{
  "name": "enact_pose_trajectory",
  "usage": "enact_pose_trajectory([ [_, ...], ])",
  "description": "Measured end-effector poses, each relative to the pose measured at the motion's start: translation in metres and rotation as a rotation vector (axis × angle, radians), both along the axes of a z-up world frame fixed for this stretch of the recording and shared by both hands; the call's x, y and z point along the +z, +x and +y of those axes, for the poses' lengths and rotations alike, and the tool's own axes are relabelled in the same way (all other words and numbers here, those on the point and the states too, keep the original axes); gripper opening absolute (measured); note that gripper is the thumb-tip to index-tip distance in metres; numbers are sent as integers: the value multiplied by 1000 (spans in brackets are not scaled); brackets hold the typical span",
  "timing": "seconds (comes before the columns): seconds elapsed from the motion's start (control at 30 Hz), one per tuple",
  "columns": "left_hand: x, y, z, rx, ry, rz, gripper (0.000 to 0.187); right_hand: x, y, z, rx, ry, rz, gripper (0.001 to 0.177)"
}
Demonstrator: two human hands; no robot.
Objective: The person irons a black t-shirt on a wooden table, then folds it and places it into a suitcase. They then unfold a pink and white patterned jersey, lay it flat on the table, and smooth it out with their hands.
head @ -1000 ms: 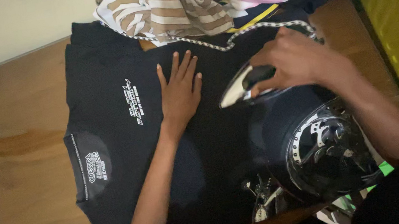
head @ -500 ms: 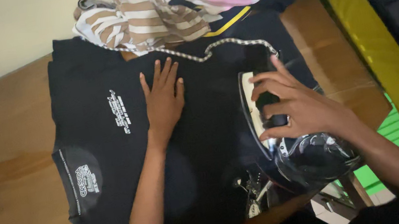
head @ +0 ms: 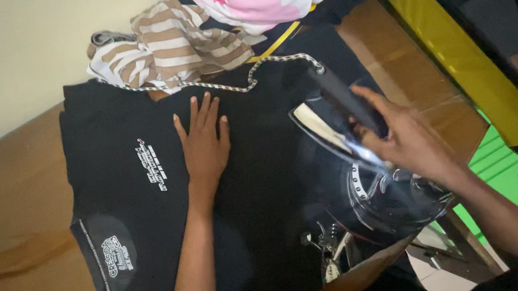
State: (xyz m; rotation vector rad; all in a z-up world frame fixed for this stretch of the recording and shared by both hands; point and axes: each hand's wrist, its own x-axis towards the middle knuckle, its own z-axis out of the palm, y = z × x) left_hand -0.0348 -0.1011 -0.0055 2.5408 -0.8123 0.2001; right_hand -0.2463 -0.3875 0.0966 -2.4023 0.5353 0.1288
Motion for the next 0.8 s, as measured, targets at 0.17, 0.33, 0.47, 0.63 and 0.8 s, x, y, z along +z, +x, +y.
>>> enact_pose_trajectory([
  [0.17,-2,1,0,-6,17,-21,45,-3,15,-20,138,-143,-500,61],
  [0.33,-1,0,0,-7,1,-3,45,-13,44,-29,75,-185,-415,63],
  [0.47,-2,0,1,-2,19,-7,45,-21,67,-29,84,-206,-423,63],
  [0.63,-3,2,1,-1,34,-11,46,-17,90,-34,31,-235,-329,62],
  [0.8,-4,0,3,-13,39,-1,46,-24,68,-31,36,-230,-324,62],
])
